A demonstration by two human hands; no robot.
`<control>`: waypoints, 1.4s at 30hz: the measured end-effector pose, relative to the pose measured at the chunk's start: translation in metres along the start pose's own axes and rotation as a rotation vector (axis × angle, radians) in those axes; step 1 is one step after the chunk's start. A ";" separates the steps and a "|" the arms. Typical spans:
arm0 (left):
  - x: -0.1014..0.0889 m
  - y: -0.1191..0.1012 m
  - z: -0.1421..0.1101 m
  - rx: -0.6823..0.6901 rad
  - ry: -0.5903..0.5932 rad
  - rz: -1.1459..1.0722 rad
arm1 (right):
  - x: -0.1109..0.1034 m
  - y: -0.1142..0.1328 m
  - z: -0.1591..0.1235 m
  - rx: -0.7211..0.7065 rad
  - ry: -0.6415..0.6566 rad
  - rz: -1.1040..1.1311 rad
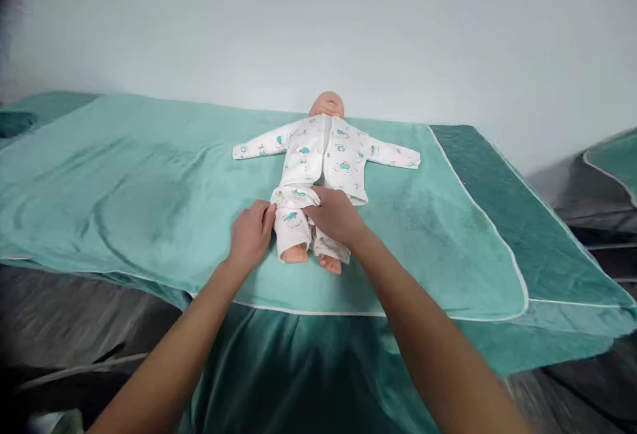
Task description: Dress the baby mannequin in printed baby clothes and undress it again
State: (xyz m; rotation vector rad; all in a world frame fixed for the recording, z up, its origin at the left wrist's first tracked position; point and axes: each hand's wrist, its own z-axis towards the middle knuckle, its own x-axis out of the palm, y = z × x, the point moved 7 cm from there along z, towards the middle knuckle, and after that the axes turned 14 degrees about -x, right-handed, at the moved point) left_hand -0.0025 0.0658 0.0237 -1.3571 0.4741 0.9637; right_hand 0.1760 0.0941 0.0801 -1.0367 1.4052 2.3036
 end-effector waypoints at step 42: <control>0.006 0.004 -0.064 -0.022 0.128 -0.411 | -0.003 0.021 -0.049 -0.111 -0.038 0.033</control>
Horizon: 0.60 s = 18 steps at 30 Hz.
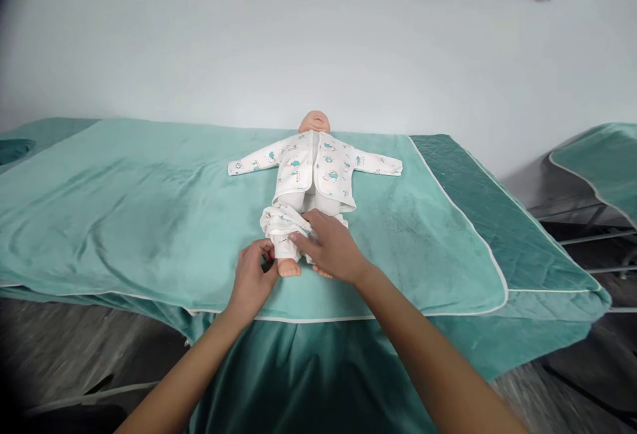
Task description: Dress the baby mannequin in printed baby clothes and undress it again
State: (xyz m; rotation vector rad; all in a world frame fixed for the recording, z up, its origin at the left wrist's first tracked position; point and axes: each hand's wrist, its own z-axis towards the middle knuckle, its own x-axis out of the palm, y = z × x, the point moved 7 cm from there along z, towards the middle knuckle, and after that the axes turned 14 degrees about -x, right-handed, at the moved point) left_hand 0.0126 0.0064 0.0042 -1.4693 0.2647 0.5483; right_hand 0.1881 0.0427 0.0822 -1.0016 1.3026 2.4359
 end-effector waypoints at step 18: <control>0.037 -0.101 0.127 0.232 0.066 0.625 | -0.023 -0.063 0.063 0.090 -0.064 -0.627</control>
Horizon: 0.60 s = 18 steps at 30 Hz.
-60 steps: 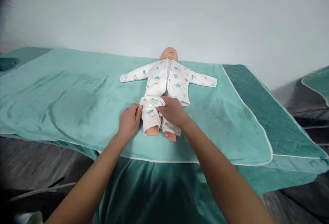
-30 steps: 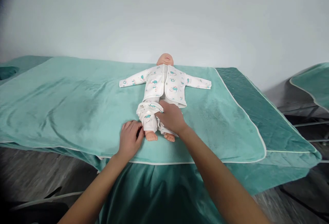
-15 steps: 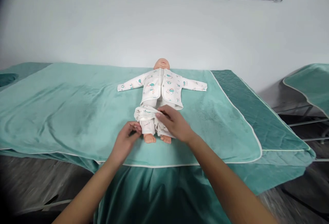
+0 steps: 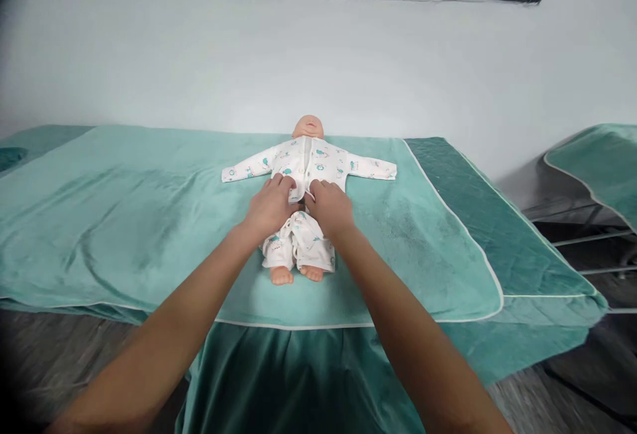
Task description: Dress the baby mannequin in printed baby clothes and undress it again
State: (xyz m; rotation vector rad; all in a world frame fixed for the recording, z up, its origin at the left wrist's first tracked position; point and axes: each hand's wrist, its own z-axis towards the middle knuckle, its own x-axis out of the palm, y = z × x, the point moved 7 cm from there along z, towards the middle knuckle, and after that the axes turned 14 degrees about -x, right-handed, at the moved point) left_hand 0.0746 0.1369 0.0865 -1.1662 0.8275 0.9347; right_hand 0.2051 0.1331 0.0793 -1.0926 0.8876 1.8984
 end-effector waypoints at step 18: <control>-0.005 0.176 0.003 -0.675 -0.263 -0.676 | -0.028 -0.174 -0.106 0.733 -0.351 0.636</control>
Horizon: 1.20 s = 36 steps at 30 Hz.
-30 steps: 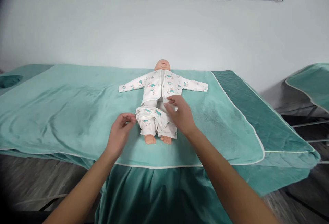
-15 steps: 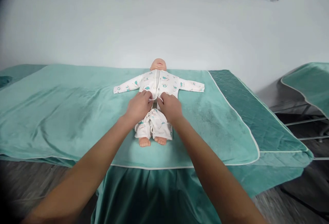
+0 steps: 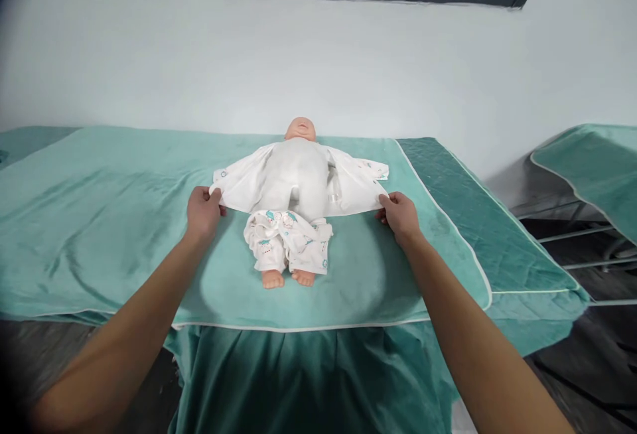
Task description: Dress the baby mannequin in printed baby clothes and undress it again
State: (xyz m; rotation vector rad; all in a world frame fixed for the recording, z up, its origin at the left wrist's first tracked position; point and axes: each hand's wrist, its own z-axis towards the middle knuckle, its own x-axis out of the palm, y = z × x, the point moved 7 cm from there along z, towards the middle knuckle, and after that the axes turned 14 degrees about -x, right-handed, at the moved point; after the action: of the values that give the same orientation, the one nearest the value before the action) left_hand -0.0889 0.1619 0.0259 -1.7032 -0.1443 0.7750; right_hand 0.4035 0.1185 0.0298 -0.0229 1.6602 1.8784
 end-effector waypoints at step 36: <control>0.059 -0.037 0.050 0.168 0.014 0.167 | 0.134 0.054 0.089 -0.777 0.171 -0.538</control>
State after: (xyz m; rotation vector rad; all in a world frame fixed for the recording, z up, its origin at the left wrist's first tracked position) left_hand -0.0604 0.2426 0.0312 -1.5745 0.0721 0.8736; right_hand 0.3049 0.2560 0.0423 -0.8725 0.7962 1.9799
